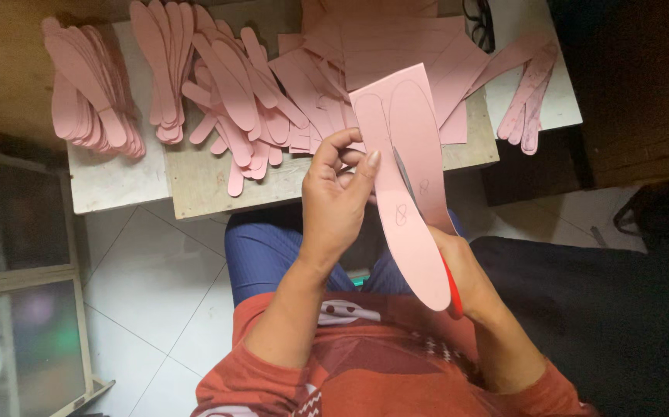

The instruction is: The person uses red-handled scissors to cut elongated oval shapes from pink paper sheets. They follow pencil outlines, trim edges, and place finished pieces on a table alongside many previously cut shapes.

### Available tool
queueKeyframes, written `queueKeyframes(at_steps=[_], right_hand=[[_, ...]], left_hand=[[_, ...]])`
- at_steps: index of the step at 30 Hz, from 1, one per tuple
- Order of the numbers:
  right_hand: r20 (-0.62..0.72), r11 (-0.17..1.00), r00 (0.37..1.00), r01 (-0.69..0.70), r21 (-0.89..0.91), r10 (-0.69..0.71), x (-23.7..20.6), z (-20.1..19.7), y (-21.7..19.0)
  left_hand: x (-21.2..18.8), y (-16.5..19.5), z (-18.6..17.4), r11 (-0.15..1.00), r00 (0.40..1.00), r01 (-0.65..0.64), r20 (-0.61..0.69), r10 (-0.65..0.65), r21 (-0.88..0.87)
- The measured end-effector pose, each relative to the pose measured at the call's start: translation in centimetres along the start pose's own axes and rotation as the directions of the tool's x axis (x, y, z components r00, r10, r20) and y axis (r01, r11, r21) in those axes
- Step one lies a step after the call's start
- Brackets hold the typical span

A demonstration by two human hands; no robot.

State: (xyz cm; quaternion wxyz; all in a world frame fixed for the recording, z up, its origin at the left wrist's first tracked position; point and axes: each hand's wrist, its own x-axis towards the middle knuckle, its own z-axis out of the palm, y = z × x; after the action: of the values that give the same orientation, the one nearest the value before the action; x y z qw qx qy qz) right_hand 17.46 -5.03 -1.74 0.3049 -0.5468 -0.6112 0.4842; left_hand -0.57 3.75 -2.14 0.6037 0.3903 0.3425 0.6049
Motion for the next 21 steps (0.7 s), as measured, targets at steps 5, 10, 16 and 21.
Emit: queueKeyframes(at_steps=[5,10,16,21], right_hand=[[0.077,0.996,0.993,0.089,0.011,-0.089,0.3,-0.8,-1.3],[0.097,0.992,0.988,0.119,0.029,-0.121,0.5,-0.9,-2.0],[0.007,0.995,0.999,0.053,-0.081,-0.053,0.3,-0.3,-0.1],[-0.062,0.999,0.998,-0.029,0.029,0.031,0.2,0.6,2.7]], left_hand=[[-1.8,0.8,1.0,0.996,0.999,0.039,-0.027,-0.037,0.085],[-1.9,1.1,1.0,0.992,0.998,0.045,-0.053,-0.039,0.115],[-1.6,0.6,0.9,0.989,0.997,0.036,-0.071,-0.025,0.146],[-1.4,-0.2,0.9,0.997,0.996,0.063,-0.057,-0.062,0.033]])
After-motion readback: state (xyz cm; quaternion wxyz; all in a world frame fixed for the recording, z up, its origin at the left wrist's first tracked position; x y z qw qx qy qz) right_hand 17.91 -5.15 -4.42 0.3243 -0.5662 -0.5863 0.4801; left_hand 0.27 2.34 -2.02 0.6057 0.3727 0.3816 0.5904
